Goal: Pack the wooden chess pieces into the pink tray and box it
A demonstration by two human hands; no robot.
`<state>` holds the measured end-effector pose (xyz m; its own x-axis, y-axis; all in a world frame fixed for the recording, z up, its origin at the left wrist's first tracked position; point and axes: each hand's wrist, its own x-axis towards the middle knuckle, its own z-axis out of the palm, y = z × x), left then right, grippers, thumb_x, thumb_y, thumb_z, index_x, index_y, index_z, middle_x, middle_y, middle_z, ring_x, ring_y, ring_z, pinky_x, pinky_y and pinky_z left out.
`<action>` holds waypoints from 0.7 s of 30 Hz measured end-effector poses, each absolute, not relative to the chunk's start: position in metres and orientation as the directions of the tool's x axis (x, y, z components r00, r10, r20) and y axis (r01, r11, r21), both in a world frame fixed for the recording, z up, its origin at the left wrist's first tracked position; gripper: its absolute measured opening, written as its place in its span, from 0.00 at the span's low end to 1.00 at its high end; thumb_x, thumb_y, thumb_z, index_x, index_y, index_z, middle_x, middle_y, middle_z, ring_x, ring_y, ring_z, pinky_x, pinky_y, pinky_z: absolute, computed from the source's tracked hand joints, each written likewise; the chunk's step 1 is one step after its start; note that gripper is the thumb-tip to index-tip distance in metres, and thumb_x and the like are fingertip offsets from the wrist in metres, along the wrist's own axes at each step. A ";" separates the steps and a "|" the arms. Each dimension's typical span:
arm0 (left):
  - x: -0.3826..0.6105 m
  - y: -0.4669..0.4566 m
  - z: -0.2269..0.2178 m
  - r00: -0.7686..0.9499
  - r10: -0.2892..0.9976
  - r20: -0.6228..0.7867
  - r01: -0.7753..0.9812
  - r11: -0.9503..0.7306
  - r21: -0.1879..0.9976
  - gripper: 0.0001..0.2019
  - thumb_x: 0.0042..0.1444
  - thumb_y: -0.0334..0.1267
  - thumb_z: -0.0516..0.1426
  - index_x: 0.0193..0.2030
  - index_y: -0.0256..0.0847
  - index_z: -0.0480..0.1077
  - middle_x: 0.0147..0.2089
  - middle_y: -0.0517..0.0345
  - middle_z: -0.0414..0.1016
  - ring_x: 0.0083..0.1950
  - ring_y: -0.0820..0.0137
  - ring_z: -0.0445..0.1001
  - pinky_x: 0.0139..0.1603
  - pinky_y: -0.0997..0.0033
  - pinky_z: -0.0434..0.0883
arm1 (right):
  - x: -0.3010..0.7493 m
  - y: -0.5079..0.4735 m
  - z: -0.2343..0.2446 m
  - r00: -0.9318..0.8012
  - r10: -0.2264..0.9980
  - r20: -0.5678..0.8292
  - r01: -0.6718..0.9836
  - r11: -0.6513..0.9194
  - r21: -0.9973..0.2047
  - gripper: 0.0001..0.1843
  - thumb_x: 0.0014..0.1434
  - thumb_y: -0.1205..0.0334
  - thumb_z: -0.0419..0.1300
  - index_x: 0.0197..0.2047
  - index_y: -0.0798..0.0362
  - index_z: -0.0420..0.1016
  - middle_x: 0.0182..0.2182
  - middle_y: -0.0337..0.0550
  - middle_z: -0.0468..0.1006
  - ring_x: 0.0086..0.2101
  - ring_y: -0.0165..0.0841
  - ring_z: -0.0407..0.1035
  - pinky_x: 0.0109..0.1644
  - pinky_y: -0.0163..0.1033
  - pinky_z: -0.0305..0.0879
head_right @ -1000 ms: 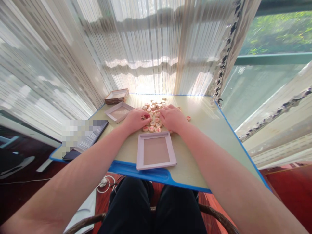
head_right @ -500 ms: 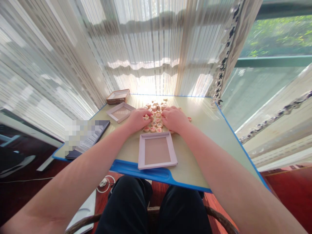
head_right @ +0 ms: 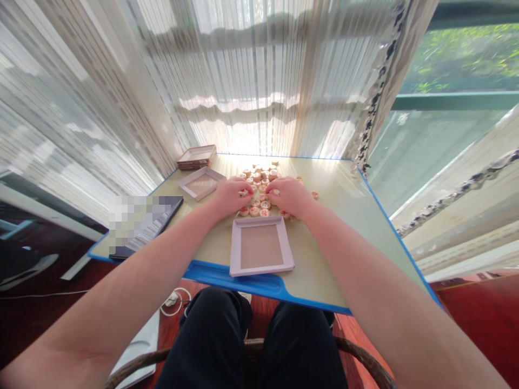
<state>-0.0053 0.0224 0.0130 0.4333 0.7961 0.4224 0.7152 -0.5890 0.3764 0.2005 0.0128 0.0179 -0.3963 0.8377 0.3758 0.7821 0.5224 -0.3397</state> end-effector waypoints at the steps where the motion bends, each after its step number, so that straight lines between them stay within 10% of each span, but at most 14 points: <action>1: -0.006 0.022 0.014 0.431 0.801 0.415 0.719 -0.583 0.378 0.08 0.47 0.35 0.55 0.31 0.40 0.76 0.35 0.56 0.73 0.38 0.68 0.71 0.43 0.68 0.68 | 0.200 0.012 0.018 -0.392 0.840 0.376 0.784 0.518 -0.342 0.09 0.53 0.60 0.59 0.35 0.50 0.79 0.35 0.42 0.79 0.41 0.37 0.70 0.48 0.41 0.65; 11: -0.007 0.023 0.019 0.318 0.807 0.498 0.711 -0.551 0.438 0.13 0.50 0.31 0.51 0.32 0.41 0.78 0.35 0.56 0.77 0.41 0.65 0.72 0.46 0.66 0.67 | 0.194 0.004 0.023 -0.313 0.824 0.472 0.747 0.521 -0.414 0.12 0.49 0.66 0.60 0.39 0.50 0.77 0.36 0.42 0.79 0.38 0.37 0.70 0.44 0.44 0.67; 21: 0.001 0.012 0.032 0.298 0.927 0.227 0.303 -0.318 0.898 0.13 0.49 0.44 0.58 0.38 0.40 0.78 0.35 0.57 0.77 0.38 0.70 0.71 0.38 0.71 0.66 | 0.171 -0.015 0.035 -0.135 0.830 0.542 0.367 0.550 -0.750 0.12 0.51 0.60 0.62 0.41 0.50 0.72 0.35 0.41 0.75 0.35 0.32 0.72 0.42 0.42 0.72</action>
